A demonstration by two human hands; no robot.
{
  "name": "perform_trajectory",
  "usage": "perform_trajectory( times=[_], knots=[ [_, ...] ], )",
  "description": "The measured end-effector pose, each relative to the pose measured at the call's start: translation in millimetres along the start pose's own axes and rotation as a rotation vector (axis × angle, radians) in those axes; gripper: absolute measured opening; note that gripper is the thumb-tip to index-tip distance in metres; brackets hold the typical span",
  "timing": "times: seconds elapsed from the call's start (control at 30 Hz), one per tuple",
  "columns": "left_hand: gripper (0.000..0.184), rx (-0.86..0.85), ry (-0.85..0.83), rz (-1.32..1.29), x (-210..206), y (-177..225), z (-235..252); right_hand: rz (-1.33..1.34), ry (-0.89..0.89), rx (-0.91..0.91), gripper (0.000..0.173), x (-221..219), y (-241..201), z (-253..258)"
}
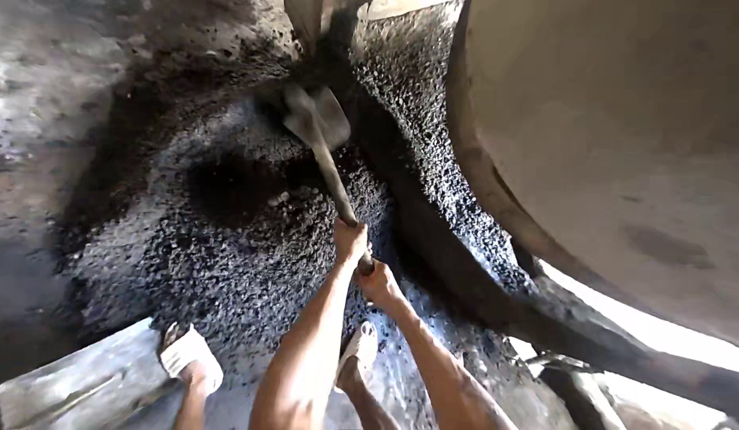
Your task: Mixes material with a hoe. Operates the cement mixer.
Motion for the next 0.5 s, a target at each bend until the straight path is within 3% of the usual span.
perform_trajectory(
  times=[0.1,0.3,0.4,0.5],
  knots=[
    [0.048,0.221,-0.046,0.111,2.4,-67.5,-27.4,0.170,-0.022,-0.186,0.032,-38.6,40.1,-44.3],
    [0.052,0.194,-0.088,0.113,60.8,-86.0,-153.8,0.162,0.097,-0.176,0.034,-100.3,56.1,-171.7],
    [0.047,0.101,-0.077,0.064,71.0,-60.7,-167.2,0.107,0.197,-0.128,0.041,-109.0,43.1,-181.8],
    [0.032,-0.128,-0.140,-0.091,36.8,6.7,-129.7,-0.065,0.347,-0.056,0.046,-56.9,4.9,-128.0]
  ],
)
Point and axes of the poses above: each hand's wrist, its own z-axis towards the middle knuckle, its own x-axis out of the back of the hand, y = z × x, the point moved 2 cm from there along z, towards the middle knuckle, and after that the axes turned 15 degrees about -z, right-handed, at the moved point
